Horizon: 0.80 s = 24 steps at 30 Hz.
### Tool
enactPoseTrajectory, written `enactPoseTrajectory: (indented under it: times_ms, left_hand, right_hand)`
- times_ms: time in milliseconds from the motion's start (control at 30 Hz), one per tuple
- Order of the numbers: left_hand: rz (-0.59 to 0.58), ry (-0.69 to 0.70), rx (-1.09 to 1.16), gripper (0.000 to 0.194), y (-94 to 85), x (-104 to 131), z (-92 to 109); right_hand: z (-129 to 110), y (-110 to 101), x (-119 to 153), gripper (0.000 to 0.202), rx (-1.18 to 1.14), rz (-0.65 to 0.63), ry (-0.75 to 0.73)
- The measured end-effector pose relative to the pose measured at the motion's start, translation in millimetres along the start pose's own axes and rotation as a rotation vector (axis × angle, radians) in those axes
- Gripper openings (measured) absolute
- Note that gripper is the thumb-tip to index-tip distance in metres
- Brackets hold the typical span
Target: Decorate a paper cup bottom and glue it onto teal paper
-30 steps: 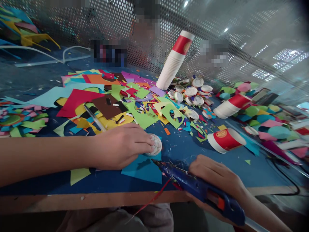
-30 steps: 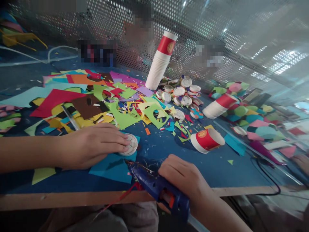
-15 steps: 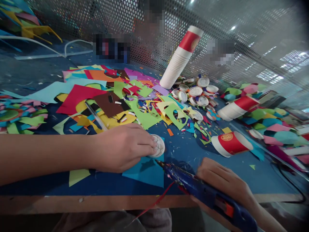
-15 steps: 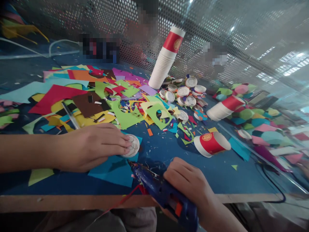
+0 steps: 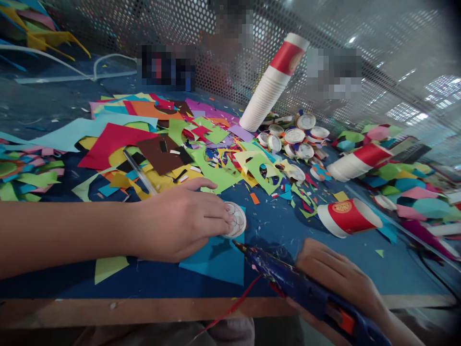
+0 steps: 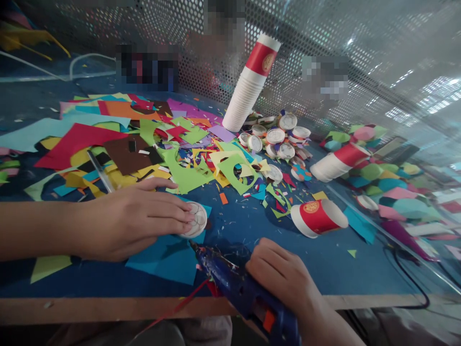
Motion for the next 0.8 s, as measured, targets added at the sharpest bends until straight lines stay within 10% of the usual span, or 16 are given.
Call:
enactPoseTrajectory:
  times_ms: [800]
  left_hand:
    - [0.027,-0.007,0.014,0.033,2.6,1,1]
  right_hand:
    - [14,-8,-11,0.024,0.081,-0.133,-0.208]
Point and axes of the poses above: each hand's wrist, its own x-axis away from the middle knuckle, its own y-axis out of the palm, z = x × y, the point moved 2 cm from there along -x, towards the middle knuckle, and after that the axes turned 6 degrees about z, right-handed, at the moved point
